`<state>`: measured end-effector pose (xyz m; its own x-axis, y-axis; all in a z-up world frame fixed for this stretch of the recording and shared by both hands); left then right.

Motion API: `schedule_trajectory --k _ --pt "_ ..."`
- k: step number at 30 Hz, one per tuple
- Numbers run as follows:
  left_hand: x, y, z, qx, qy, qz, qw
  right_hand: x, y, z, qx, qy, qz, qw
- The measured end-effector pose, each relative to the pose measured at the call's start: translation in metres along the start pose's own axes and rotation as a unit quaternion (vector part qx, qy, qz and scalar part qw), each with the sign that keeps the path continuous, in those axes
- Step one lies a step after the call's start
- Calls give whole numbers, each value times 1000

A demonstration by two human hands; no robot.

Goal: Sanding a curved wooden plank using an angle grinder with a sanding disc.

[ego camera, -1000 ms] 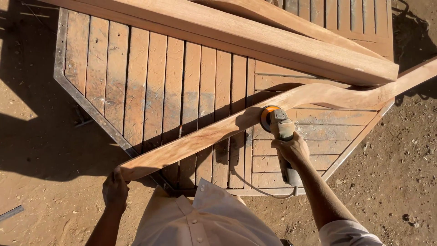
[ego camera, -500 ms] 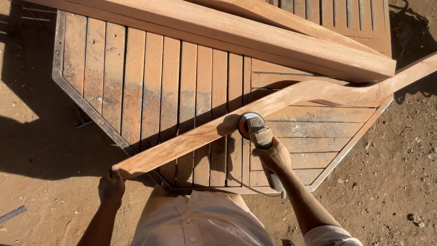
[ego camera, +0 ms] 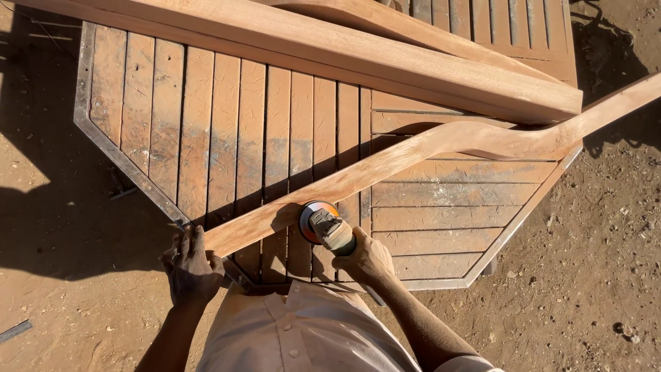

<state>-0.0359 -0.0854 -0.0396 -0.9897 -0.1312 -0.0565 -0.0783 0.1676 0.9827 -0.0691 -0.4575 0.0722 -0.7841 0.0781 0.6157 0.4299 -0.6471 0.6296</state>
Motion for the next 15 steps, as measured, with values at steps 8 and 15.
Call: schedule_trajectory --k 8,15 --pt "-12 -6 16 8 37 197 980 -53 138 -104 -149 -181 -224 946" --pt "-8 -32 24 -19 -39 110 993 -34 90 -68 -319 -97 -201 921"
Point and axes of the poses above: each hand's wrist, its own x-axis away from the middle knuckle, its own y-axis out of the back of the hand, z = x × y, the point moved 2 cm from there along -x, towards the middle knuckle, and after that the axes turned 14 degrees about y, right-handed, at the moved point
